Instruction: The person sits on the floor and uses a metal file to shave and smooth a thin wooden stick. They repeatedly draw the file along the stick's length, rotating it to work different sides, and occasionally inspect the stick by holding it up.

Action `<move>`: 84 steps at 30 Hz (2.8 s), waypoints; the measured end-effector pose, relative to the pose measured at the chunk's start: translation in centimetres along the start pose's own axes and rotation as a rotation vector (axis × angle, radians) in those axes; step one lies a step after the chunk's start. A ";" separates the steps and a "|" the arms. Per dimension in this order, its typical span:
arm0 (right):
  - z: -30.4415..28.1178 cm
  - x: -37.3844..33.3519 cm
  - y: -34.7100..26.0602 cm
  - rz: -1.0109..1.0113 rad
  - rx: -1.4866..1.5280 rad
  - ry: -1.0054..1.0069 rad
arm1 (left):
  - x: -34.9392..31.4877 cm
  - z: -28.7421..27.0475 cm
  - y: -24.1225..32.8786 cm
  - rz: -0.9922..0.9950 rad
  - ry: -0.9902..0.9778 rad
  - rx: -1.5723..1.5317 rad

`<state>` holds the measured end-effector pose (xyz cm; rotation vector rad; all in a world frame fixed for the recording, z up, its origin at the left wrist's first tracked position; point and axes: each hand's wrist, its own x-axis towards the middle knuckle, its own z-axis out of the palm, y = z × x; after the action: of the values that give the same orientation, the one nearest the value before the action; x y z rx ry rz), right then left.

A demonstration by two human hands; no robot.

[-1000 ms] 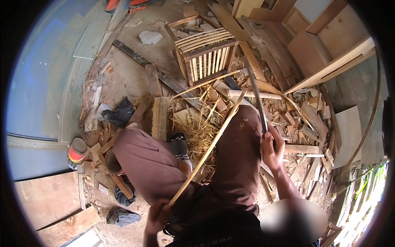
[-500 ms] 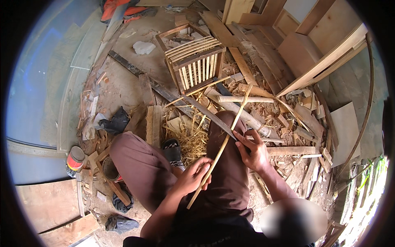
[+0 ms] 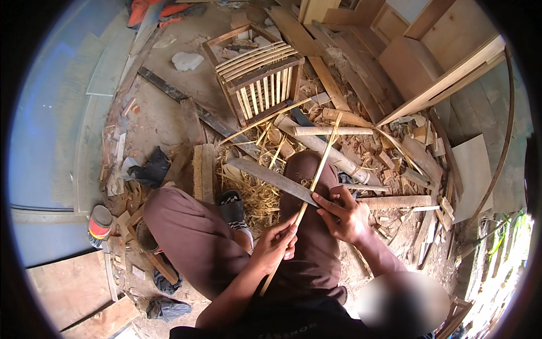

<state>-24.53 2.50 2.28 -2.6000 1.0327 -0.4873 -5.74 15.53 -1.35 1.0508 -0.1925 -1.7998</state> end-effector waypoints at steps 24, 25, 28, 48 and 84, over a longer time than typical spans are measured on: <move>2.1 2.2 -0.4 0.014 -0.041 0.004 | -7.3 -4.7 1.9 0.214 0.165 0.658; 2.2 2.1 -0.4 0.008 -0.029 0.008 | -7.7 -4.7 2.0 0.221 0.167 0.678; 2.3 2.0 -0.4 -0.018 -0.028 0.022 | -8.5 -5.0 2.0 0.223 0.179 0.672; 2.2 1.5 1.9 0.285 0.257 0.201 | -18.1 -9.0 1.3 0.071 0.392 0.550; 2.3 1.7 -0.1 0.090 0.153 0.107 | -12.1 -5.6 1.6 0.104 0.194 0.616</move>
<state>-22.39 1.68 0.61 -2.4050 1.0958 -0.6617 0.88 26.39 3.00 1.6025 -0.7000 -1.5613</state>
